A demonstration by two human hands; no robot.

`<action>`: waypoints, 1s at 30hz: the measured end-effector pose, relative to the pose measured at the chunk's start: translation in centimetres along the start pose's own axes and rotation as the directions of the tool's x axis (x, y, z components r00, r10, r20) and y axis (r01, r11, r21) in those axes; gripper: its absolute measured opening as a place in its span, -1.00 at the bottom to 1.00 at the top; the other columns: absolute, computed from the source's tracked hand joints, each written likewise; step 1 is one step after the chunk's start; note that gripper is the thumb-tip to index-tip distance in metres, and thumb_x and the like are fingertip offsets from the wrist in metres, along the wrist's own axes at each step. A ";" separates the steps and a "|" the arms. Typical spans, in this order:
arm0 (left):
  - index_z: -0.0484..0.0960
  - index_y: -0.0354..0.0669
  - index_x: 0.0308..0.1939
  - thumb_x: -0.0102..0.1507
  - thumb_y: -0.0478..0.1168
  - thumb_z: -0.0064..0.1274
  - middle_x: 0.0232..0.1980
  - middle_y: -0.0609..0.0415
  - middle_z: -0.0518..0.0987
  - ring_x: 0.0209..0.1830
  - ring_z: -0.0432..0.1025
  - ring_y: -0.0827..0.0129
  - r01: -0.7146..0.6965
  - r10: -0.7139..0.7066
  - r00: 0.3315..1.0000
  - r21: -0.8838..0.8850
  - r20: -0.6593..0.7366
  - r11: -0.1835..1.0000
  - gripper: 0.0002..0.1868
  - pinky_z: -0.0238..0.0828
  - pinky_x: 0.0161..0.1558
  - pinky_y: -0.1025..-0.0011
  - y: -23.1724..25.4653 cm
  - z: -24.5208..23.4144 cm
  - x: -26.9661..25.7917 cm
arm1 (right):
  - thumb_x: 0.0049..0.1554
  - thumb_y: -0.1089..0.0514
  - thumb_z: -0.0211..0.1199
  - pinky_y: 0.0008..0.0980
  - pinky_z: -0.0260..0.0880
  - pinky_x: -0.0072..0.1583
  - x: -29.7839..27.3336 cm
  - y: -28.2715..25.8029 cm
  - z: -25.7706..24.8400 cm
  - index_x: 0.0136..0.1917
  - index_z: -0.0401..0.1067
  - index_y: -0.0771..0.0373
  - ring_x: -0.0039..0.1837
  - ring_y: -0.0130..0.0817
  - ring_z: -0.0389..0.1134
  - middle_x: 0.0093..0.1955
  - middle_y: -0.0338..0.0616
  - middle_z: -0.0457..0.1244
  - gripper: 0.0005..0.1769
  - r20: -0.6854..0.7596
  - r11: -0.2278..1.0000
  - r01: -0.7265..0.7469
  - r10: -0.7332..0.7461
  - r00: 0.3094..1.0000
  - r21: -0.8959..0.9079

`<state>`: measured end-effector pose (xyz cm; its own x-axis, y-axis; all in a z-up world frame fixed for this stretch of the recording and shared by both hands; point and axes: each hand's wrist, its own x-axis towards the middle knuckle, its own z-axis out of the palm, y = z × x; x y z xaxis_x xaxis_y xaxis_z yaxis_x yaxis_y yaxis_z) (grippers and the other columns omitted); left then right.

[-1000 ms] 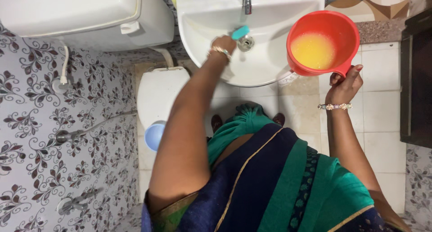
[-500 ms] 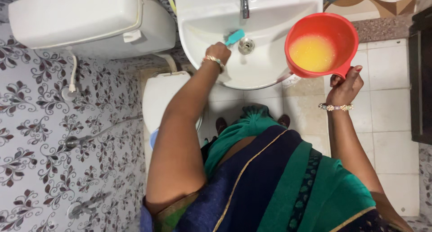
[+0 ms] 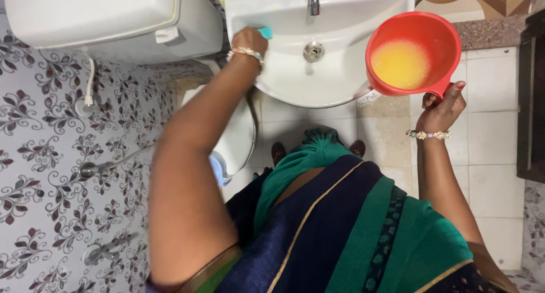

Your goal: The person scrubs a white bathroom sink using a blue scrub brush and a red bucket containing yellow soapy water. She repeatedly dips the brush into the bucket and scrubs the sink basin and faucet area.

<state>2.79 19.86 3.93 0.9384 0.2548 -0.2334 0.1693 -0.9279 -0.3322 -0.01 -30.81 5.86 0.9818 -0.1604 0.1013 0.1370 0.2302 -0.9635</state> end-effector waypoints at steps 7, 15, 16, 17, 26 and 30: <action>0.74 -0.10 -0.18 0.26 -0.06 0.08 -0.14 -0.04 0.67 -0.09 0.58 0.15 -0.171 0.185 0.980 0.172 -0.068 0.970 -0.76 0.54 -0.23 0.23 -1.0 -0.4 -0.8 | 0.45 -0.37 0.00 -0.44 0.06 -0.22 0.1 0.0 -0.4 -0.20 0.13 0.18 -0.31 -0.47 0.08 -0.33 -0.26 0.08 -0.36 0.008 1.000 -0.003 0.003 1.000 0.020; 0.79 -0.05 -0.17 0.29 -0.22 0.12 -0.13 0.02 0.69 -0.08 0.61 0.15 -0.264 0.295 0.954 0.303 -0.062 0.916 -0.86 0.56 -0.26 0.22 -8.2 -7.4 -3.1 | 0.46 -0.38 -0.01 -0.48 0.02 -0.25 0.3 -0.3 -0.2 -0.18 0.15 0.20 -0.30 -0.48 0.05 -0.31 -0.25 0.08 -0.35 0.009 1.000 -0.003 0.003 1.000 0.026; 0.79 -0.05 -0.18 0.29 -0.22 0.12 -0.13 0.02 0.69 -0.07 0.61 0.16 -0.277 0.306 0.950 0.300 -0.055 0.913 -0.86 0.57 -0.24 0.22 -6.8 -7.4 -3.0 | 0.46 -0.38 -0.01 -0.47 0.02 -0.23 0.3 -0.3 -0.1 -0.18 0.16 0.21 -0.30 -0.48 0.05 -0.32 -0.25 0.09 -0.35 0.011 1.000 -0.002 0.002 1.000 0.020; 0.79 -0.05 -0.20 0.29 -0.22 0.12 -0.13 0.02 0.69 -0.06 0.60 0.16 -0.289 0.317 0.947 0.295 -0.050 0.911 -0.86 0.57 -0.22 0.23 -5.1 -7.6 -2.8 | 0.46 -0.38 -0.02 -0.45 0.03 -0.21 0.4 -0.4 0.0 -0.18 0.17 0.21 -0.30 -0.48 0.06 -0.32 -0.25 0.09 -0.35 0.015 1.000 0.001 -0.001 1.000 0.013; 0.78 -0.02 -0.30 0.23 -0.23 0.15 -0.21 0.04 0.68 -0.06 0.56 0.17 -0.466 0.502 0.832 0.195 -0.236 0.863 -0.90 0.55 -0.28 0.21 -0.2 -10.6 -0.9 | 0.44 -0.38 -0.02 -0.46 0.03 -0.22 1.0 -1.0 0.1 -0.18 0.20 0.22 -0.30 -0.48 0.06 -0.31 -0.25 0.09 -0.35 0.022 1.000 -0.011 0.011 1.000 -0.006; 0.79 0.01 -0.19 0.23 -0.25 0.15 -0.13 0.08 0.69 -0.04 0.59 0.17 -0.269 0.282 0.959 0.234 -0.020 0.934 -0.86 0.58 -0.29 0.17 -9.0 -8.0 -4.3 | 0.44 -0.38 -0.01 -0.46 0.04 -0.23 1.2 -0.6 0.0 -0.21 0.16 0.21 -0.32 -0.47 0.06 -0.33 -0.24 0.08 -0.34 0.004 1.000 -0.017 0.017 1.000 0.010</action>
<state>-0.32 24.98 15.24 0.9540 -0.0225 -0.2989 -0.1651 -0.8716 -0.4616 1.11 -31.10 6.59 0.9845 -0.1525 0.0861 0.1216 0.2421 -0.9626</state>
